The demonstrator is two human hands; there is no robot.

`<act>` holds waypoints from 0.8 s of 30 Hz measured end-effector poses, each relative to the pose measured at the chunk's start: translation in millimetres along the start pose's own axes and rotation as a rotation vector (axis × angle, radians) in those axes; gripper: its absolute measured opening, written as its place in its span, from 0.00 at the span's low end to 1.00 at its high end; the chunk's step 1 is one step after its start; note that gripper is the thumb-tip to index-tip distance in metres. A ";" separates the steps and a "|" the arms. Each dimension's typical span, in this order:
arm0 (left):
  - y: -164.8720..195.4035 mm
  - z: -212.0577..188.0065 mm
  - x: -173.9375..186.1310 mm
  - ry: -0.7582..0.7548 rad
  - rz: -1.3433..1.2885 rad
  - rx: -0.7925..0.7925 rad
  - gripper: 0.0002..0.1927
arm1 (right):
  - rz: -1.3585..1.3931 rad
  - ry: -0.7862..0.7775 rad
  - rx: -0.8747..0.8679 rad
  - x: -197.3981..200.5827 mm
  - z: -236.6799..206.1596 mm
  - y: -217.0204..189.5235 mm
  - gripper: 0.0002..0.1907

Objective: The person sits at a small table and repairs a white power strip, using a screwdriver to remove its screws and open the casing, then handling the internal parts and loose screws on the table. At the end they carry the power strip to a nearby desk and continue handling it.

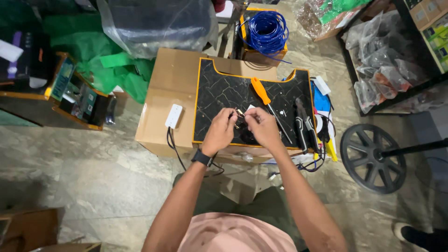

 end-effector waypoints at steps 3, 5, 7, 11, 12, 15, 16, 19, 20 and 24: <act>-0.7 1.8 0.5 -0.017 -0.007 0.018 0.07 | -0.291 -0.047 0.378 -1.0 -7.7 -13.1 0.08; -0.5 3.2 0.9 -0.035 -0.013 0.015 0.06 | -0.381 -0.019 0.509 -1.2 -9.3 -14.3 0.07; 0.0 2.3 1.6 -0.052 -0.029 0.027 0.06 | -0.393 -0.008 0.529 -2.5 -11.2 -7.9 0.06; 2.7 1.1 4.0 -0.061 -0.045 0.009 0.05 | 0.334 -0.009 -0.055 -4.9 -2.5 22.0 0.05; 3.8 0.6 4.4 -0.065 -0.043 -0.006 0.05 | 0.662 -0.011 -0.315 -5.9 -2.5 29.2 0.07; 7.1 -0.5 5.0 -0.061 0.002 0.002 0.05 | 0.412 0.060 -0.307 -5.1 -2.0 34.7 0.07; 8.3 -0.3 5.1 -0.044 -0.014 -0.016 0.05 | 0.329 0.084 -0.299 -4.8 -1.7 32.0 0.07; 10.8 -0.1 4.6 -0.031 -0.071 0.065 0.05 | 0.051 0.114 -0.141 -3.9 -5.1 9.3 0.06; 10.2 1.0 4.6 -0.066 -0.088 0.172 0.05 | -0.051 0.109 0.003 -4.5 -8.6 -2.0 0.05; 10.3 3.5 5.5 -0.117 -0.083 0.223 0.07 | -0.323 0.037 0.512 -9.5 -16.7 -43.6 0.07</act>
Point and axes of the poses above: each hand's wrist, its own z-axis towards the middle knuckle, its own x-axis out of the back of the hand, y = z × x, the point moved 1 cm from there along z, towards the middle knuckle, and after that the axes turned 10 degrees about x, right-handed, at the moved point
